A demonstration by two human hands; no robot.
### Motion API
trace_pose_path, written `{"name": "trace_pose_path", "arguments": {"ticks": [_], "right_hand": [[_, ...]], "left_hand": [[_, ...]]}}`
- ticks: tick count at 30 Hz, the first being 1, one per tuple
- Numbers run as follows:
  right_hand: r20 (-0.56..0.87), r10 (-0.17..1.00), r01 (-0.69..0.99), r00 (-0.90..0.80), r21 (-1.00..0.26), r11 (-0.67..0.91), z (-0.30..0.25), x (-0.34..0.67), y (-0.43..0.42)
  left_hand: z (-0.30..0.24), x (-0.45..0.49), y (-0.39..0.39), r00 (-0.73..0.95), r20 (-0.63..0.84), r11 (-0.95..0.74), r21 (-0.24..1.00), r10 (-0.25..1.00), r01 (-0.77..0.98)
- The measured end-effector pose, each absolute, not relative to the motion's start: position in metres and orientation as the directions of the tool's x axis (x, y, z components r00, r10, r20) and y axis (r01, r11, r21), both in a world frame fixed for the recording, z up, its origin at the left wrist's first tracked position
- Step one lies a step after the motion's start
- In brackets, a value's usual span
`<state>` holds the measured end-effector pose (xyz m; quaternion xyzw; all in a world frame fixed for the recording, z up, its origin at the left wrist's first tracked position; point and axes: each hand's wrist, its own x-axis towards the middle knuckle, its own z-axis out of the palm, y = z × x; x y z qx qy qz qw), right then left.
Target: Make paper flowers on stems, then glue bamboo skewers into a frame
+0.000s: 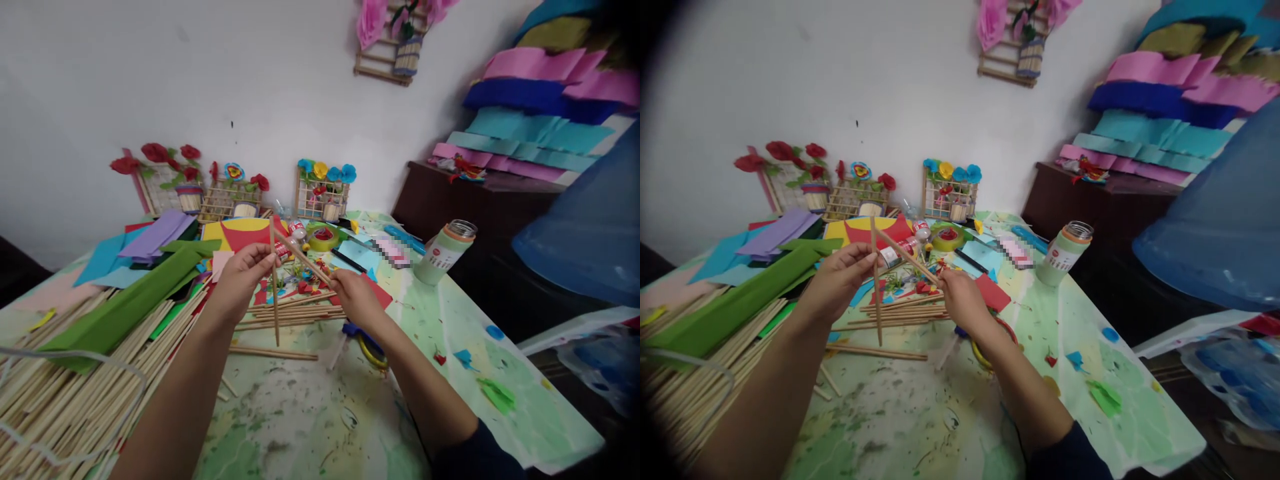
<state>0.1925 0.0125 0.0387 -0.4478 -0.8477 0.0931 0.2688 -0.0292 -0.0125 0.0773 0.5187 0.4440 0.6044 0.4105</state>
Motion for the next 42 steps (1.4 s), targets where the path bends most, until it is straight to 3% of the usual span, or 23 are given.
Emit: {"name": "trace_pose_path", "arguments": {"ticks": [2, 5, 8, 11, 15, 28, 42], "right_hand": [[0.363, 0.838, 0.581, -0.408, -0.605, 0.545, 0.038, 0.192, 0.011], [0.285, 0.849, 0.502, -0.445, -0.705, 0.500, 0.032, 0.193, 0.010], [0.202, 0.803, 0.572, -0.560, -0.607, 0.552, 0.026, 0.192, 0.007], [0.070, 0.735, 0.650, -0.674, -0.416, 0.636, 0.018, 0.185, 0.000], [-0.043, 0.698, 0.688, -0.715, -0.222, 0.691, 0.000, 0.170, -0.009], [-0.062, 0.682, 0.683, -0.729, -0.136, 0.718, -0.020, 0.165, -0.004], [0.031, 0.807, 0.800, -0.589, -0.116, 0.589, -0.026, 0.173, 0.011]], "left_hand": [[0.075, -0.032, -0.010, -0.116, 0.260, -0.263, 0.965, 0.959, -0.009], [0.076, -0.039, -0.013, -0.123, 0.244, -0.242, 0.970, 0.962, 0.032], [0.085, -0.050, -0.021, -0.218, 0.251, -0.250, 0.968, 0.943, 0.030], [0.096, -0.058, -0.027, -0.324, 0.290, -0.304, 0.953, 0.901, 0.007], [0.101, -0.059, -0.029, -0.353, 0.286, -0.316, 0.948, 0.891, -0.029], [0.095, -0.060, -0.023, -0.348, 0.333, -0.344, 0.938, 0.876, 0.032], [0.085, -0.056, -0.022, -0.288, 0.384, -0.346, 0.922, 0.877, 0.175]]}}
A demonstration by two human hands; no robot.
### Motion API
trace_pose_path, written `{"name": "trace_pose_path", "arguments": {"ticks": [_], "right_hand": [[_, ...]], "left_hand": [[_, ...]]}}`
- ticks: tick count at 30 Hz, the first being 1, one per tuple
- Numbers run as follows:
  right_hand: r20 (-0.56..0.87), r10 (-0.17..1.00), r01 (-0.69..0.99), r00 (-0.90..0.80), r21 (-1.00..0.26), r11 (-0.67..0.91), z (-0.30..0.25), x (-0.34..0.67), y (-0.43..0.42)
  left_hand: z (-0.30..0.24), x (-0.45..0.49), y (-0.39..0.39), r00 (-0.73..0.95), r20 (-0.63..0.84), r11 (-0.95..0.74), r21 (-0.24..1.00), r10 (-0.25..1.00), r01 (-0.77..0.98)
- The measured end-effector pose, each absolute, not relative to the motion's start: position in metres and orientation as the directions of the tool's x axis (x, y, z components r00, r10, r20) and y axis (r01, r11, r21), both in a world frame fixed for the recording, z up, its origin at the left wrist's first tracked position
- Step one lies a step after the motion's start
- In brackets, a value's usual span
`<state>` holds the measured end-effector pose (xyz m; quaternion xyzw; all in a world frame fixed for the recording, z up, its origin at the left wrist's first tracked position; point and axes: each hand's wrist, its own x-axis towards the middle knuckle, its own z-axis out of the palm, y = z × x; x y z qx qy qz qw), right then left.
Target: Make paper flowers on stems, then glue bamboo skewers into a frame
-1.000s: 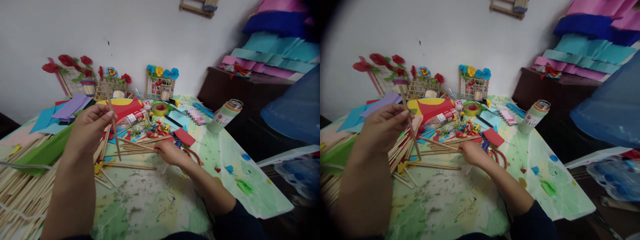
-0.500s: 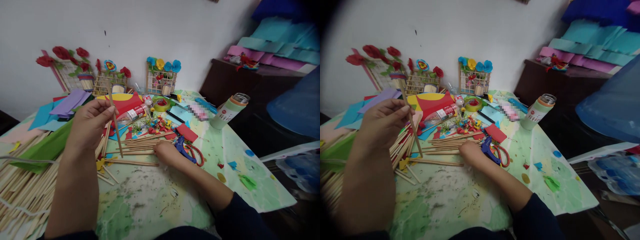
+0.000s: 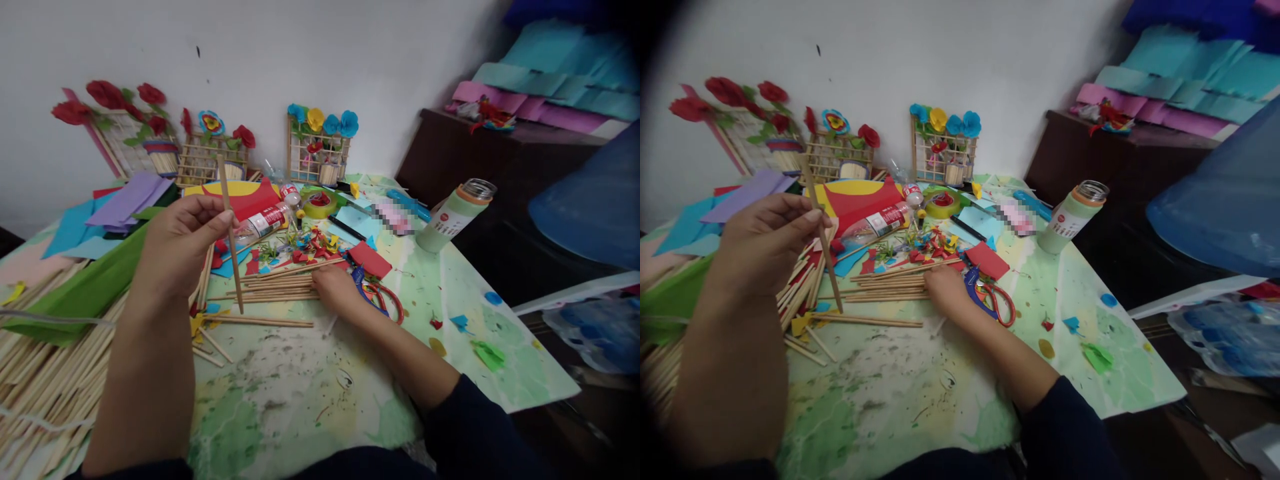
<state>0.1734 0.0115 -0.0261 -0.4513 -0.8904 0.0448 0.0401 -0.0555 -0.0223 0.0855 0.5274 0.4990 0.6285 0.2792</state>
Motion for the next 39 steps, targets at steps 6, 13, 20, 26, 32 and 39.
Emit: {"name": "trace_pose_path", "arguments": {"ticks": [6, 13, 20, 26, 32, 39], "right_hand": [[0.024, 0.828, 0.823, -0.560, -0.097, 0.560, -0.022, 0.180, 0.014], [-0.025, 0.847, 0.845, -0.531, -0.084, 0.528, -0.017, 0.179, 0.010], [-0.041, 0.849, 0.848, -0.527, -0.093, 0.522, -0.016, 0.185, 0.013], [-0.068, 0.815, 0.816, -0.576, -0.112, 0.568, -0.019, 0.183, 0.013], [-0.056, 0.777, 0.774, -0.628, -0.150, 0.615, -0.023, 0.181, 0.011], [-0.006, 0.769, 0.752, -0.639, -0.212, 0.624, -0.003, 0.195, 0.017]], "left_hand": [[0.088, -0.054, -0.023, -0.287, 0.381, -0.341, 0.923, 0.879, 0.179], [0.090, -0.048, -0.024, -0.298, 0.355, -0.320, 0.933, 0.886, 0.162], [0.085, -0.050, -0.022, -0.277, 0.361, -0.320, 0.930, 0.891, 0.183], [0.083, -0.049, -0.019, -0.275, 0.360, -0.321, 0.930, 0.892, 0.179], [0.082, -0.049, -0.019, -0.277, 0.341, -0.292, 0.934, 0.898, 0.204], [0.082, -0.049, -0.015, -0.280, 0.301, -0.278, 0.953, 0.912, 0.121]]}}
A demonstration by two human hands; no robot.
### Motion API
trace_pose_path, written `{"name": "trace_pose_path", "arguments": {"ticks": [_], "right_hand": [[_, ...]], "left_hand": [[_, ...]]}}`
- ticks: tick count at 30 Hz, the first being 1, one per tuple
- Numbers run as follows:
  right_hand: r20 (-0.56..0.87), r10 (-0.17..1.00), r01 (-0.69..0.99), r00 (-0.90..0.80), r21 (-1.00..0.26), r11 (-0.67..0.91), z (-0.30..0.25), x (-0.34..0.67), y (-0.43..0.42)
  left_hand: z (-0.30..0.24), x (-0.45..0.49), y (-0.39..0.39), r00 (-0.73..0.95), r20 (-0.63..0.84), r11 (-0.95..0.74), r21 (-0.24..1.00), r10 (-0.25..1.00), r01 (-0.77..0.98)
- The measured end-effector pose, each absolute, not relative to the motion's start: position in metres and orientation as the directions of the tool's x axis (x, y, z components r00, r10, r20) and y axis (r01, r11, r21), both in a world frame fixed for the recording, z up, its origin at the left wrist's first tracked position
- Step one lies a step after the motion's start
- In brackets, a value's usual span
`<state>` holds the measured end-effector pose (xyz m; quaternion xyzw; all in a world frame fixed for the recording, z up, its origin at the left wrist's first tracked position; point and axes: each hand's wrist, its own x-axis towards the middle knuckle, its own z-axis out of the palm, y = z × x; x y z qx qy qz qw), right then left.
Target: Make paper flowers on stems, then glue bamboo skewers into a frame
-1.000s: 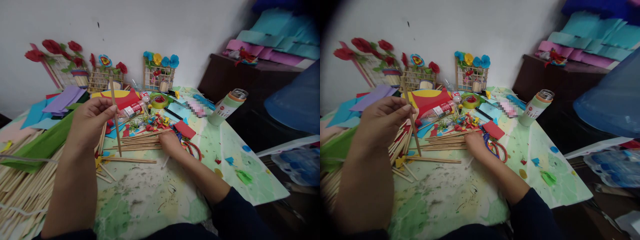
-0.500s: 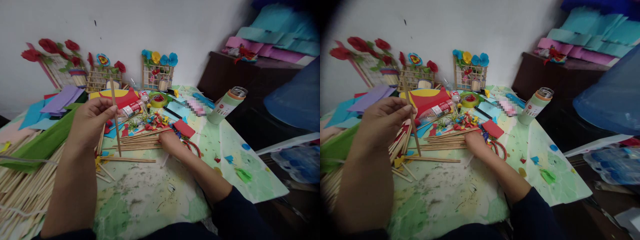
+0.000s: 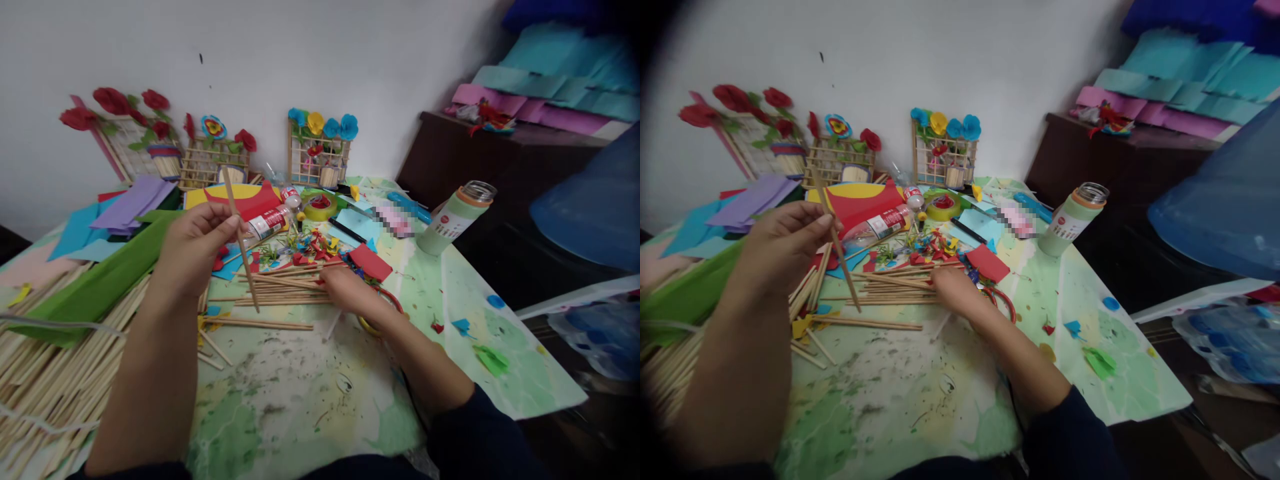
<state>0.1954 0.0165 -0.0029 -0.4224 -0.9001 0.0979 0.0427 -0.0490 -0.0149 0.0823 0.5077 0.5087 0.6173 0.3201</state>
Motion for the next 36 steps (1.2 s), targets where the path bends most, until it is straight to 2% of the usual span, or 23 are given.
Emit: {"name": "trace_pose_path", "arguments": {"ticks": [2, 5, 7, 10, 29, 33, 36], "right_hand": [[0.040, 0.792, 0.748, -0.610, -0.302, 0.591, 0.005, 0.202, 0.020], [0.158, 0.841, 0.642, -0.518, -0.578, 0.504, 0.014, 0.206, 0.020], [0.200, 0.848, 0.508, -0.490, -0.725, 0.465, 0.017, 0.202, 0.015], [0.198, 0.833, 0.369, -0.517, -0.826, 0.426, 0.019, 0.190, 0.003], [0.160, 0.820, 0.414, -0.550, -0.800, 0.434, 0.004, 0.175, -0.006], [0.194, 0.871, 0.383, -0.452, -0.839, 0.386, 0.009, 0.182, 0.000], [0.299, 0.910, 0.302, -0.286, -0.873, 0.382, 0.014, 0.192, 0.008]], "left_hand": [[0.082, -0.050, -0.013, -0.268, 0.264, -0.279, 0.960, 0.926, -0.018], [0.080, -0.051, -0.010, -0.264, 0.214, -0.273, 0.939, 0.940, -0.208], [0.078, -0.050, -0.008, -0.263, 0.192, -0.263, 0.926, 0.946, -0.270], [0.074, -0.047, -0.006, -0.237, 0.156, -0.225, 0.928, 0.959, -0.298], [0.072, -0.039, -0.004, -0.240, 0.138, -0.214, 0.919, 0.961, -0.331], [0.068, -0.045, 0.000, -0.276, 0.175, -0.248, 0.934, 0.945, -0.257], [0.067, -0.054, 0.003, -0.419, 0.258, -0.344, 0.928, 0.871, -0.142]]}}
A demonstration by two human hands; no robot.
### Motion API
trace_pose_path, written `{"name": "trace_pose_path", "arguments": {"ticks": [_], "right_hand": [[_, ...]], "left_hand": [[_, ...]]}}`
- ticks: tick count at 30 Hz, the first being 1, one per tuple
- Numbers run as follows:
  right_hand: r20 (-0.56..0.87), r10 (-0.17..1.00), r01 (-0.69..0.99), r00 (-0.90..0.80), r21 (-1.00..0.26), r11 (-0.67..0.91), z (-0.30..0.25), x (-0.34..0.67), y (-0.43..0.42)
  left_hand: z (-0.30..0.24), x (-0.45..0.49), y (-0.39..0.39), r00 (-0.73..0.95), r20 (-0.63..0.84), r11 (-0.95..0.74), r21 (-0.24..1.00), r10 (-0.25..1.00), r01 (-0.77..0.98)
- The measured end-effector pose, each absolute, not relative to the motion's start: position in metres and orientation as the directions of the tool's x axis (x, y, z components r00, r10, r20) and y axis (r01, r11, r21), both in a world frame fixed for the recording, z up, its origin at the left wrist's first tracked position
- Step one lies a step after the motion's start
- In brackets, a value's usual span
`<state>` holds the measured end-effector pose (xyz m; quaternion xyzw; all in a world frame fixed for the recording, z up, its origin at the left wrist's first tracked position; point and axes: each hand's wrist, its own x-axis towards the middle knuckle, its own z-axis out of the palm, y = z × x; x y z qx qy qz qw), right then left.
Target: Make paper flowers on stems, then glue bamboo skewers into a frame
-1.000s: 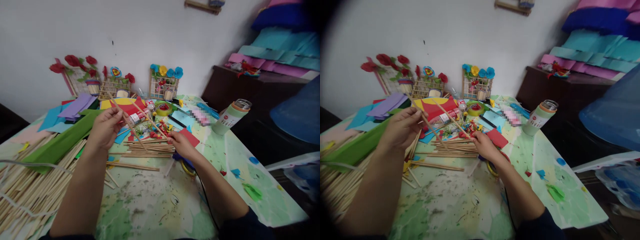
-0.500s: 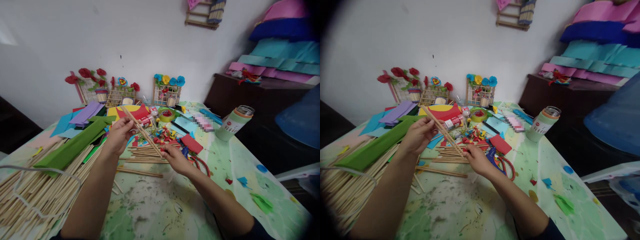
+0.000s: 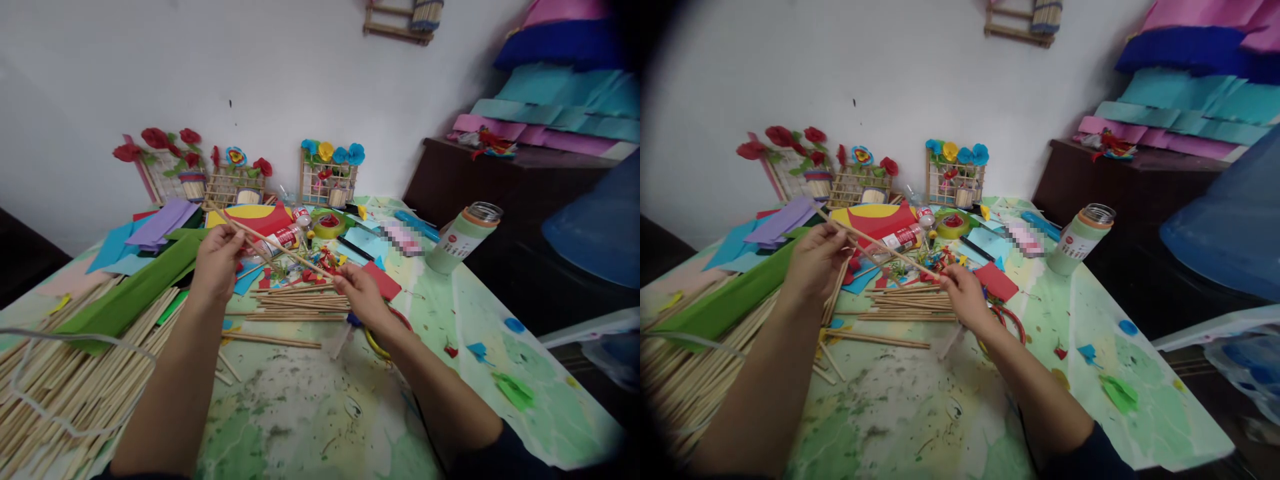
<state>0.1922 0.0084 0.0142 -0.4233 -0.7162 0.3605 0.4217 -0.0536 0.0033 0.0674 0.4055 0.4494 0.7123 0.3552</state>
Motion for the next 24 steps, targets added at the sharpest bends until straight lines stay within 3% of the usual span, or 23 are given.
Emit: {"name": "trace_pose_path", "arguments": {"ticks": [3, 5, 8, 11, 17, 24], "right_hand": [[0.402, 0.910, 0.187, -0.104, -0.891, 0.415, 0.020, 0.204, 0.015], [0.461, 0.886, 0.186, -0.039, -0.868, 0.460, 0.026, 0.210, 0.014], [0.534, 0.843, 0.289, -0.065, -0.799, 0.528, 0.035, 0.211, 0.005], [0.595, 0.794, 0.410, -0.127, -0.697, 0.588, 0.042, 0.207, -0.008], [0.701, 0.692, 0.488, -0.172, -0.549, 0.678, 0.049, 0.205, -0.019], [0.721, 0.662, 0.445, -0.204, -0.534, 0.719, 0.052, 0.206, -0.022]], "left_hand": [[0.070, -0.056, 0.001, -0.537, 0.371, -0.418, 0.908, 0.757, 0.039], [0.073, -0.050, -0.005, -0.512, 0.468, -0.437, 0.879, 0.721, 0.189], [0.076, -0.029, -0.015, -0.256, 0.555, -0.416, 0.796, 0.791, 0.440], [0.072, 0.000, -0.025, 0.059, 0.468, -0.421, 0.723, 0.882, 0.549], [0.057, 0.040, -0.036, 0.267, 0.188, -0.242, 0.952, 0.945, 0.187], [0.053, 0.043, -0.036, 0.490, 0.014, -0.012, 1.000, 0.871, -0.009]]}}
